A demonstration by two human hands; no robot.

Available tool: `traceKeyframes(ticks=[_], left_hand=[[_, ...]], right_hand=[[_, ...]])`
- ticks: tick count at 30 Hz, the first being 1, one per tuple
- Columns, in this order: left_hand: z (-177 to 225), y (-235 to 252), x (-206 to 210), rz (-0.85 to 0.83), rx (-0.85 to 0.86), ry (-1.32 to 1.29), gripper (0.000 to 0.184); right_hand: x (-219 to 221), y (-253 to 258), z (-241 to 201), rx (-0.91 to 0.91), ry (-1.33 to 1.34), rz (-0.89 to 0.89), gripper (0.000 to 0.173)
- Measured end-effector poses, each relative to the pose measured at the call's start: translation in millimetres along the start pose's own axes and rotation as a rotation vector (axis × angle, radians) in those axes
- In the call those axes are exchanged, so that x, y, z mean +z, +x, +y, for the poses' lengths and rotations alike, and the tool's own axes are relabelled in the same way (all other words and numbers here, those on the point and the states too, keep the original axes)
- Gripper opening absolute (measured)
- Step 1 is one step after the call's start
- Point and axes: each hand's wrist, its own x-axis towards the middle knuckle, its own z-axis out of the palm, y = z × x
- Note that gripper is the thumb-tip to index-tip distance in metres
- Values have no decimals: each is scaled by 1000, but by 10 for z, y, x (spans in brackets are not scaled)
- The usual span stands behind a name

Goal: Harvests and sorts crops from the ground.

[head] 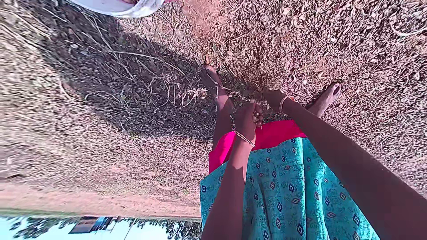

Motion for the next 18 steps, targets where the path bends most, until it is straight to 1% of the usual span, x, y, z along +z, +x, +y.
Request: traceKeyframes(ticks=[1,2,3,4,5,6,8,10,11,12,13,14,15,18], left_hand=[[-11,9,-8,-1,4,-11,36],[-27,12,-18,-6,11,-19,36],[-46,6,-35,-27,19,-26,38],[-66,3,-50,-51,23,-43,40],[-81,-2,-52,-67,18,-68,43],[-78,-5,-43,-85,12,-88,46],[-39,-20,-37,-148,13,-88,46],[-6,-36,-24,-179,32,-31,47],[-10,-40,-14,-171,43,0,50],[-18,-20,-12,-169,56,15,51],[-21,-5,-17,-168,69,23,50],[-19,-7,-17,-156,82,30,49],[-4,-20,-17,-137,89,39,49],[-3,9,-28,-28,144,-13,48]], right_hand=[[-31,-15,88,2,126,201,30],[-111,-3,136,31,254,415,35],[-220,64,168,79,358,599,46],[-333,163,184,145,414,711,56],[-414,250,178,207,414,727,62],[-436,309,140,240,383,659,68],[-256,314,13,204,267,372,70],[51,189,-88,132,83,41,61],[217,139,-109,115,-46,-124,50],[346,100,-108,105,-171,-263,40],[415,55,-81,77,-235,-343,35],[432,12,-13,44,-234,-347,35],[395,-16,72,28,-143,-260,38],[15,-2,127,72,232,236,47]])
